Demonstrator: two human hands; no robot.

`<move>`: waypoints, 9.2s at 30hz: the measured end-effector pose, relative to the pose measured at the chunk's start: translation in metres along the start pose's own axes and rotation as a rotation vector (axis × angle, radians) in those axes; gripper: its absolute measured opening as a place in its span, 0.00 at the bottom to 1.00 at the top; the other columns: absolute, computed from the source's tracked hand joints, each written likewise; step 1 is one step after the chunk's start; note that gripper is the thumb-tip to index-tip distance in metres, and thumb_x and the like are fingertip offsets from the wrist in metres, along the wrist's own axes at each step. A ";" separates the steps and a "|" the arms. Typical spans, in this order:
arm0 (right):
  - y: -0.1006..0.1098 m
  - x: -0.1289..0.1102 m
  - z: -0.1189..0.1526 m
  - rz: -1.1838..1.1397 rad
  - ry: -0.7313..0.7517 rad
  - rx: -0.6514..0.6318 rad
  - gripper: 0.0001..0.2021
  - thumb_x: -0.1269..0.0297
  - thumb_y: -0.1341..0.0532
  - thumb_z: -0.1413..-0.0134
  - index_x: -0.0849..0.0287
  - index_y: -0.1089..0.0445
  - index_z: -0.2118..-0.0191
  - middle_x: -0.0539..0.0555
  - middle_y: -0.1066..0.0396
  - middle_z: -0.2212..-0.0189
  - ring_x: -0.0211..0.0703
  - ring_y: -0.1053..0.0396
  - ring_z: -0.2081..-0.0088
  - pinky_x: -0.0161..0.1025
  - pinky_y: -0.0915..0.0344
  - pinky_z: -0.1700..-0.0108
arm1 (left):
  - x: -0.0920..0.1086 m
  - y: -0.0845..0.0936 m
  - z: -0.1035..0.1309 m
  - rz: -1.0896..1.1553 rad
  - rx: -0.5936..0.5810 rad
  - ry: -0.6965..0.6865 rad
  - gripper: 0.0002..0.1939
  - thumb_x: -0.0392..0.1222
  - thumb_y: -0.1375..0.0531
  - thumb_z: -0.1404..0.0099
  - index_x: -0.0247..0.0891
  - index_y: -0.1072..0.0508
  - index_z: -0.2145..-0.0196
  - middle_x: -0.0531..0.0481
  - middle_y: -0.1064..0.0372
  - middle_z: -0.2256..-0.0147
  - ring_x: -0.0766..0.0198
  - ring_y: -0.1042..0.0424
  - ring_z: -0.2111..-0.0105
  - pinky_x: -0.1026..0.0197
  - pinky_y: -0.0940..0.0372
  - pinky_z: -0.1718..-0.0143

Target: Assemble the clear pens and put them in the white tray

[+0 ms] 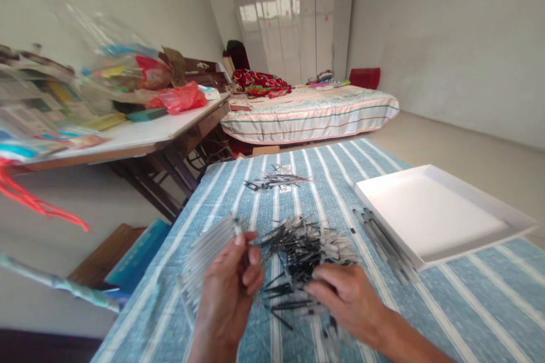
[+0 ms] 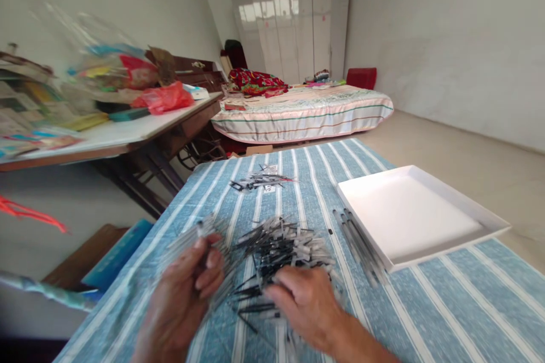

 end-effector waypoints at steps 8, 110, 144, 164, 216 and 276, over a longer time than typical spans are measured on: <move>0.043 0.041 -0.012 0.293 -0.182 0.183 0.16 0.52 0.48 0.44 0.59 0.30 0.62 0.53 0.29 0.76 0.41 0.33 0.76 0.34 0.43 0.72 | -0.107 -0.017 0.026 -0.319 -0.294 0.408 0.12 0.48 0.43 0.41 0.38 0.40 0.74 0.56 0.36 0.84 0.77 0.53 0.90 0.72 0.59 0.90; -0.008 0.066 0.012 -0.662 -0.469 -0.269 0.16 0.51 0.45 0.47 0.60 0.35 0.61 0.45 0.34 0.82 0.29 0.40 0.90 0.25 0.49 0.89 | -0.135 -0.028 0.044 -0.697 -0.574 0.503 0.11 0.46 0.47 0.42 0.36 0.36 0.75 0.56 0.35 0.86 0.77 0.52 0.92 0.70 0.60 0.90; 0.093 0.130 0.010 0.666 -0.733 0.029 0.13 0.64 0.51 0.46 0.59 0.30 0.64 0.60 0.26 0.71 0.51 0.28 0.67 0.40 0.38 0.69 | 0.018 0.060 -0.031 -1.987 0.116 -0.192 0.17 0.47 0.52 0.39 0.35 0.29 0.62 0.39 0.31 0.60 0.50 0.29 0.63 0.56 0.38 0.65; 0.066 0.076 -0.001 0.214 -0.392 0.002 0.08 0.67 0.48 0.52 0.58 0.40 0.78 0.48 0.40 0.84 0.36 0.39 0.79 0.32 0.47 0.76 | -0.080 -0.044 0.036 -1.045 -0.298 -0.084 0.10 0.45 0.45 0.43 0.38 0.27 0.69 0.50 0.29 0.73 0.61 0.32 0.70 0.63 0.40 0.69; -0.016 0.044 0.014 -0.716 -0.401 -0.356 0.13 0.54 0.43 0.48 0.62 0.37 0.68 0.49 0.30 0.78 0.32 0.33 0.84 0.27 0.45 0.83 | -0.112 -0.022 0.045 -1.001 -0.651 0.210 0.19 0.47 0.54 0.38 0.39 0.41 0.83 0.57 0.41 0.85 0.70 0.45 0.82 0.67 0.49 0.77; -0.012 0.057 0.017 -0.719 -0.472 -0.363 0.13 0.54 0.44 0.47 0.60 0.42 0.67 0.48 0.31 0.75 0.32 0.33 0.84 0.25 0.48 0.87 | -0.122 -0.019 0.043 -1.055 -0.642 0.276 0.18 0.47 0.53 0.38 0.38 0.40 0.82 0.58 0.42 0.86 0.71 0.46 0.83 0.67 0.49 0.78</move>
Point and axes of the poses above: each hand's wrist, its own z-axis away from the middle knuckle, its own y-axis out of the back of the hand, x = y × z, the point moved 9 cm from there along -z, towards the middle knuckle
